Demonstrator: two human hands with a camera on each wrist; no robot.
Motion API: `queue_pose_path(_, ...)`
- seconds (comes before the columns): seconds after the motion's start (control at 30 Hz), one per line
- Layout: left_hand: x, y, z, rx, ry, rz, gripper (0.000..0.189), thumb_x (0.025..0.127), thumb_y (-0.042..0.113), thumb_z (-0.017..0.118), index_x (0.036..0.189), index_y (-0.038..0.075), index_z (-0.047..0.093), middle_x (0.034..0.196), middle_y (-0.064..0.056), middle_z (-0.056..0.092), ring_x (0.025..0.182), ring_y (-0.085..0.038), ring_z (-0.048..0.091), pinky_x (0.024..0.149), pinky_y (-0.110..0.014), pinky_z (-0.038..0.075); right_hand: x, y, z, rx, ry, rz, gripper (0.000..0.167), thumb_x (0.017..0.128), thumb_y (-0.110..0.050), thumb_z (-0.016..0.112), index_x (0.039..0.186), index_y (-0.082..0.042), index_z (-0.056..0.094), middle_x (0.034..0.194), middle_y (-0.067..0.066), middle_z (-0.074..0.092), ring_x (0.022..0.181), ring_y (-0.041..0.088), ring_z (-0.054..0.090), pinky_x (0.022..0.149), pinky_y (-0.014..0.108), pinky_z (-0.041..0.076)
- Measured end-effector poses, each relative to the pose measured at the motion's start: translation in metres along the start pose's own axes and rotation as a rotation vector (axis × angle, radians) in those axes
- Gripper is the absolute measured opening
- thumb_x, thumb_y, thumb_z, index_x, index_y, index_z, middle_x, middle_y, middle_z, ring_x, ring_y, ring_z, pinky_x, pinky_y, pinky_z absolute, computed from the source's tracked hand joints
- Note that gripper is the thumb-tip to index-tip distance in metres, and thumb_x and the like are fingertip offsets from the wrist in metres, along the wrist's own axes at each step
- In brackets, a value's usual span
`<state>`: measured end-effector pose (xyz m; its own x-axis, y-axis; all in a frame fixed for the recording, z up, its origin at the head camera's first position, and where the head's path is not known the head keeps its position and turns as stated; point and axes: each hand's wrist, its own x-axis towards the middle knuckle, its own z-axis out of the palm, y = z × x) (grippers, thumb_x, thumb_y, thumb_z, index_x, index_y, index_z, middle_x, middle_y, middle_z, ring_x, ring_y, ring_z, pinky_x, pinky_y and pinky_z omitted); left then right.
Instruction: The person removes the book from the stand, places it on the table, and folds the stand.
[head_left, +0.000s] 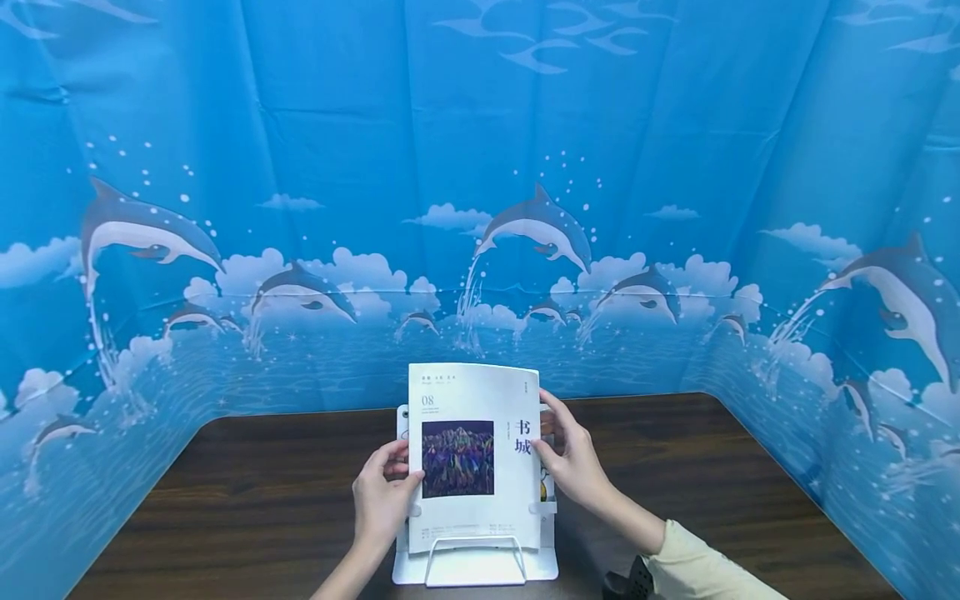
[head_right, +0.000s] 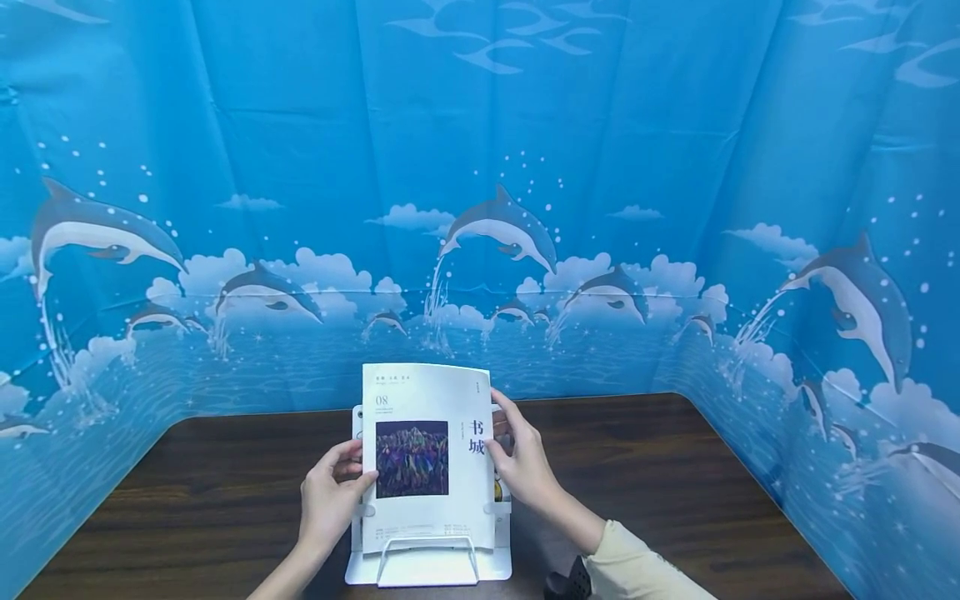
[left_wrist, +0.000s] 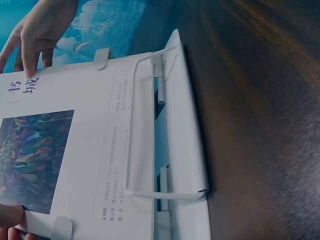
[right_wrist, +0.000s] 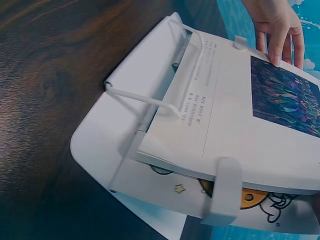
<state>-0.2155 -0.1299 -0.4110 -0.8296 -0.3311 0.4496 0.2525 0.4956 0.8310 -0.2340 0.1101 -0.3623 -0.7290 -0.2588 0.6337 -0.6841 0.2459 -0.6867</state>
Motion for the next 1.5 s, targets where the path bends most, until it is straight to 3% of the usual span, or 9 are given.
queue_pose_path(0.2, 0.011, -0.005, -0.005, -0.051, -0.031, 0.07, 0.044, 0.065, -0.012, 0.072, 0.107, -0.003, 0.06, 0.094, -0.013, 0.062, 0.074, -0.018, 0.059, 0.059, -0.018, 0.051, 0.007, -0.001, -0.001, 0.023, 0.017, 0.022, 0.062, 0.078, 0.02, 0.053, 0.134, 0.009, 0.031, 0.093, 0.024, 0.057, 0.078, 0.036, 0.059, 0.062, 0.036, 0.054)
queue_pose_path(0.4, 0.019, -0.006, -0.007, -0.104, -0.073, 0.108, 0.045, 0.065, -0.012, 0.073, 0.107, -0.003, 0.06, 0.094, -0.011, 0.061, 0.073, -0.013, 0.057, 0.059, -0.019, 0.051, 0.013, -0.005, -0.003, 0.031, 0.011, 0.035, 0.061, 0.079, 0.019, 0.053, 0.135, 0.009, 0.031, 0.094, 0.025, 0.057, 0.079, 0.037, 0.058, 0.061, 0.03, 0.054)
queue_pose_path(0.7, 0.03, -0.001, -0.009, -0.134, -0.069, 0.214, 0.045, 0.067, -0.015, 0.07, 0.109, -0.005, 0.058, 0.097, -0.014, 0.058, 0.078, -0.017, 0.054, 0.061, -0.018, 0.051, 0.028, -0.014, -0.009, 0.068, -0.001, 0.083, 0.061, 0.082, 0.016, 0.051, 0.137, 0.008, 0.028, 0.099, 0.026, 0.055, 0.083, 0.039, 0.058, 0.062, 0.045, 0.052)
queue_pose_path(0.9, 0.034, 0.004, -0.01, -0.15, -0.046, 0.231, 0.044, 0.067, -0.015, 0.069, 0.109, -0.004, 0.059, 0.097, -0.013, 0.058, 0.081, -0.017, 0.053, 0.061, -0.017, 0.051, 0.034, -0.006, -0.01, 0.088, 0.005, 0.049, 0.061, 0.082, 0.016, 0.052, 0.137, 0.007, 0.028, 0.1, 0.026, 0.055, 0.084, 0.039, 0.059, 0.063, 0.041, 0.053)
queue_pose_path(1.07, 0.037, 0.012, -0.013, -0.173, -0.04, 0.246, 0.044, 0.069, -0.015, 0.068, 0.11, -0.004, 0.058, 0.099, -0.012, 0.057, 0.083, -0.016, 0.055, 0.063, -0.016, 0.05, 0.04, 0.008, -0.012, 0.079, 0.016, 0.027, 0.063, 0.083, 0.013, 0.053, 0.139, -0.001, 0.03, 0.101, 0.02, 0.056, 0.084, 0.033, 0.06, 0.062, 0.033, 0.054)
queue_pose_path(1.23, 0.038, 0.021, -0.017, -0.193, -0.019, 0.293, 0.044, 0.068, -0.016, 0.068, 0.11, -0.004, 0.058, 0.099, -0.013, 0.057, 0.083, -0.018, 0.057, 0.064, -0.014, 0.05, 0.046, 0.004, -0.017, 0.082, 0.006, -0.002, 0.064, 0.084, 0.011, 0.053, 0.141, -0.005, 0.029, 0.101, 0.02, 0.056, 0.085, 0.033, 0.06, 0.062, 0.031, 0.054)
queue_pose_path(1.4, 0.031, 0.057, -0.026, -0.196, -0.003, 0.343, 0.042, 0.068, -0.019, 0.067, 0.108, -0.011, 0.058, 0.099, -0.019, 0.058, 0.081, -0.025, 0.058, 0.064, -0.017, 0.051, 0.051, -0.01, -0.025, 0.089, 0.038, -0.018, 0.062, 0.084, 0.012, 0.052, 0.14, -0.002, 0.03, 0.102, 0.023, 0.056, 0.087, 0.036, 0.059, 0.064, 0.035, 0.054)
queue_pose_path(1.5, 0.03, 0.063, -0.025, -0.215, -0.005, 0.336, 0.041, 0.068, -0.019, 0.066, 0.108, -0.011, 0.058, 0.1, -0.02, 0.058, 0.082, -0.024, 0.058, 0.064, -0.017, 0.051, 0.052, -0.012, -0.031, 0.085, 0.055, -0.018, 0.061, 0.084, 0.011, 0.053, 0.139, -0.001, 0.031, 0.104, 0.023, 0.057, 0.089, 0.035, 0.059, 0.066, 0.032, 0.054)
